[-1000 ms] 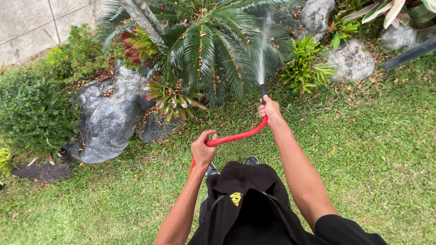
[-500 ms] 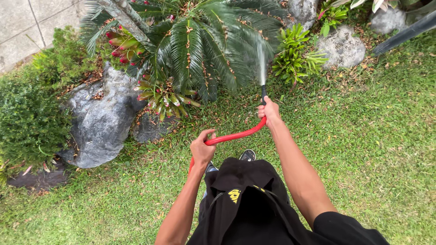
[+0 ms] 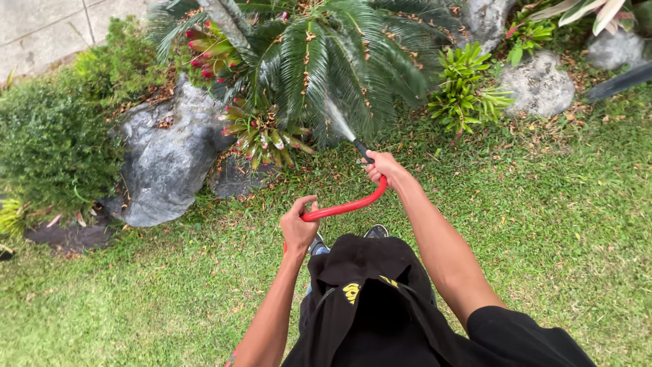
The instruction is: The person waters various plants in a garden bed using a garden hose.
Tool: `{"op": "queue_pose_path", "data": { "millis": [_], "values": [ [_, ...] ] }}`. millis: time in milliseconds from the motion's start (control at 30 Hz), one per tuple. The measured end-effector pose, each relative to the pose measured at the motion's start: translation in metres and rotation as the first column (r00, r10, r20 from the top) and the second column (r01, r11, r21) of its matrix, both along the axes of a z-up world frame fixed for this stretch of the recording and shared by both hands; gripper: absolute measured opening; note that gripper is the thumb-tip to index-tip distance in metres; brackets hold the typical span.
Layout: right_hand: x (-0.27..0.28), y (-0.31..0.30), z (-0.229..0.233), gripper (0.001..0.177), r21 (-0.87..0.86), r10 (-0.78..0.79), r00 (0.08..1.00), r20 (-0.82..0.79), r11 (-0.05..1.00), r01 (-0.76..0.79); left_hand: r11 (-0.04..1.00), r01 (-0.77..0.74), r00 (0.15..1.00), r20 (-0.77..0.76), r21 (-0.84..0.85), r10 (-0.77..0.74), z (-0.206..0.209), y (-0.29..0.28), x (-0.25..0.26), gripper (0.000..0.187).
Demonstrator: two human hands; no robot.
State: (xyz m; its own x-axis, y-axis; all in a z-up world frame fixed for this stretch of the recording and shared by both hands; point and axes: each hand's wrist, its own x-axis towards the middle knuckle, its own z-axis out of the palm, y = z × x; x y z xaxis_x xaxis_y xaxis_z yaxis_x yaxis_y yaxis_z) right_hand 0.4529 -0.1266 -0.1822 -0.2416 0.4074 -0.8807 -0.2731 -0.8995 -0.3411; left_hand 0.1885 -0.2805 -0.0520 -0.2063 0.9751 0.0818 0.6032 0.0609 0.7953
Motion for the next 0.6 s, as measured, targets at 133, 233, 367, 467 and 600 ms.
{"op": "queue_pose_path", "data": {
  "millis": [133, 233, 367, 467, 600],
  "values": [
    [-0.010, 0.000, -0.032, 0.030, -0.019, -0.031, 0.999, -0.043, 0.999, 0.030, 0.999, -0.032, 0.999, -0.018, -0.002, 0.032, -0.002, -0.002, -0.011, 0.018],
    [-0.002, -0.008, -0.051, 0.032, -0.040, -0.181, 0.983, -0.032, 0.983, 0.180, 0.999, -0.038, 0.999, -0.024, 0.002, 0.038, -0.004, -0.001, -0.013, 0.018],
    [0.005, -0.013, -0.052, 0.031, -0.002, -0.324, 0.946, 0.023, 0.946, 0.324, 1.000, -0.020, 1.000, -0.019, 0.004, 0.020, -0.007, 0.003, -0.012, 0.017],
    [0.002, -0.010, -0.037, 0.031, -0.005, -0.267, 0.963, 0.042, 0.964, 0.267, 1.000, 0.003, 1.000, -0.018, -0.011, -0.003, -0.006, 0.002, -0.016, 0.016],
    [-0.020, -0.002, -0.012, 0.031, -0.022, -0.069, 0.997, 0.041, 0.997, 0.070, 0.999, 0.021, 0.999, 0.049, -0.034, -0.020, -0.006, -0.002, -0.026, 0.015]
  ]
}}
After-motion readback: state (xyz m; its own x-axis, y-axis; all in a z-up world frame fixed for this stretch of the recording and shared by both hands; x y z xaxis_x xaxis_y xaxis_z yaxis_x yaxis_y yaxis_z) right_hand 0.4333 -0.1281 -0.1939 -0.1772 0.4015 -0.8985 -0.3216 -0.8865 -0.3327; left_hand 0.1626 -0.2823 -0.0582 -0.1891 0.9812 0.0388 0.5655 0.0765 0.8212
